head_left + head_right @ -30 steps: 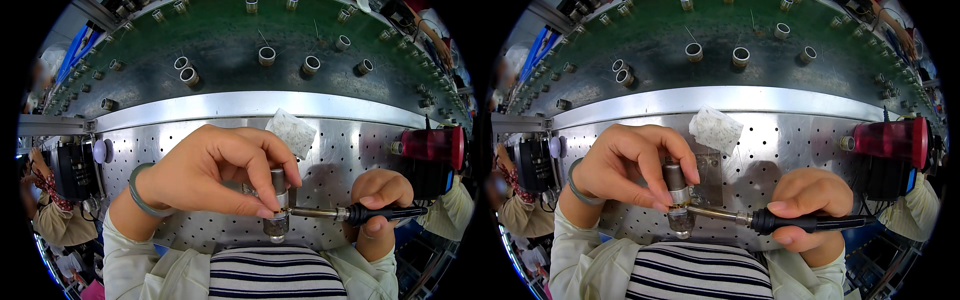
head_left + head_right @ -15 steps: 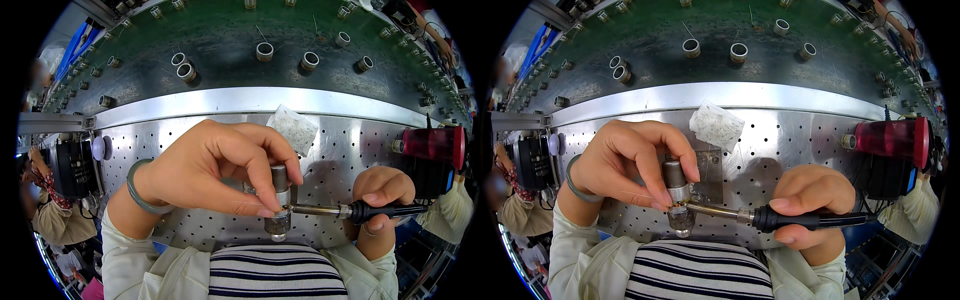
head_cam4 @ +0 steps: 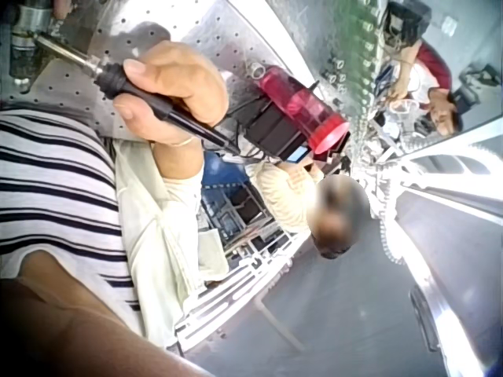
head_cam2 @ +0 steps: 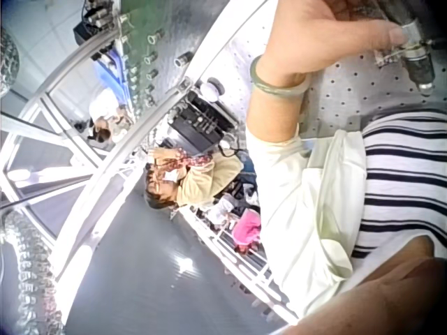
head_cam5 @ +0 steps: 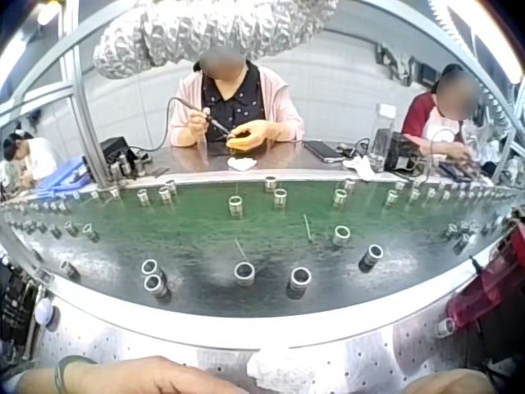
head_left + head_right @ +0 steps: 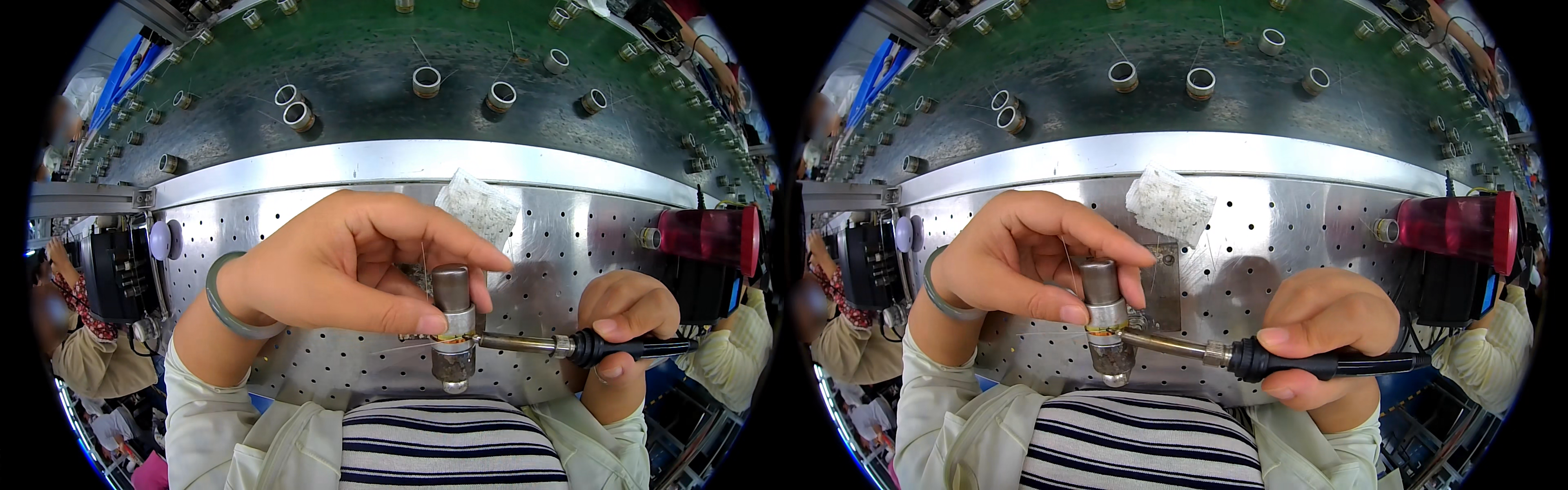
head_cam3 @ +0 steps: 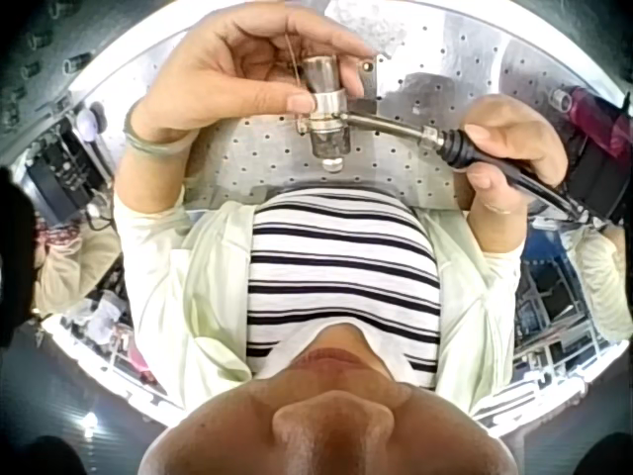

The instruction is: The person repeatedly picks up small cylindrical metal components from a rotating assembly line and uses a soldering iron to apply heat to them. They hold the component in one hand and the soldering iron in the other, working on the assembly line in a factory setting.

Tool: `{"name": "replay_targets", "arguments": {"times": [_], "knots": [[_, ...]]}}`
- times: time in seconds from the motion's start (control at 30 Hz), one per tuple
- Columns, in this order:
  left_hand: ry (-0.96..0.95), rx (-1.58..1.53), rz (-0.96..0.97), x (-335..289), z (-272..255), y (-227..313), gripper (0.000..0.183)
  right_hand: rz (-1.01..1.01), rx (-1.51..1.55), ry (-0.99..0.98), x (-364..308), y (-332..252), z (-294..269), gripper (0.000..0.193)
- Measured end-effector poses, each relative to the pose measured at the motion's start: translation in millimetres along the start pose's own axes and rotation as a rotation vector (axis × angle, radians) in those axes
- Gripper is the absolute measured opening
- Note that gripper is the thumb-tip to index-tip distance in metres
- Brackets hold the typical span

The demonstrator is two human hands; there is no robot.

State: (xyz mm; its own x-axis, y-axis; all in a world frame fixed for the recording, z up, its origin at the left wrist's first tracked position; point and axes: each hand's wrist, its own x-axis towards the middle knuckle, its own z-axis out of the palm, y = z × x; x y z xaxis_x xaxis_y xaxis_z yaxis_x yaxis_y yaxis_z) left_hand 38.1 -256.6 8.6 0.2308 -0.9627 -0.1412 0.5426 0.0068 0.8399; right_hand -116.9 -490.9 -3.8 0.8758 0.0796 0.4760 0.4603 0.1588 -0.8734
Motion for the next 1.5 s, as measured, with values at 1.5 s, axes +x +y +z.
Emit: {"name": "replay_targets", "arguments": {"times": [1.5], "knots": [[0.081, -0.126, -0.126, 6.4, 8.9, -4.1, 0.071, 0.011, 0.003, 0.166, -7.4, 2.3, 1.1, 0.027]]}}
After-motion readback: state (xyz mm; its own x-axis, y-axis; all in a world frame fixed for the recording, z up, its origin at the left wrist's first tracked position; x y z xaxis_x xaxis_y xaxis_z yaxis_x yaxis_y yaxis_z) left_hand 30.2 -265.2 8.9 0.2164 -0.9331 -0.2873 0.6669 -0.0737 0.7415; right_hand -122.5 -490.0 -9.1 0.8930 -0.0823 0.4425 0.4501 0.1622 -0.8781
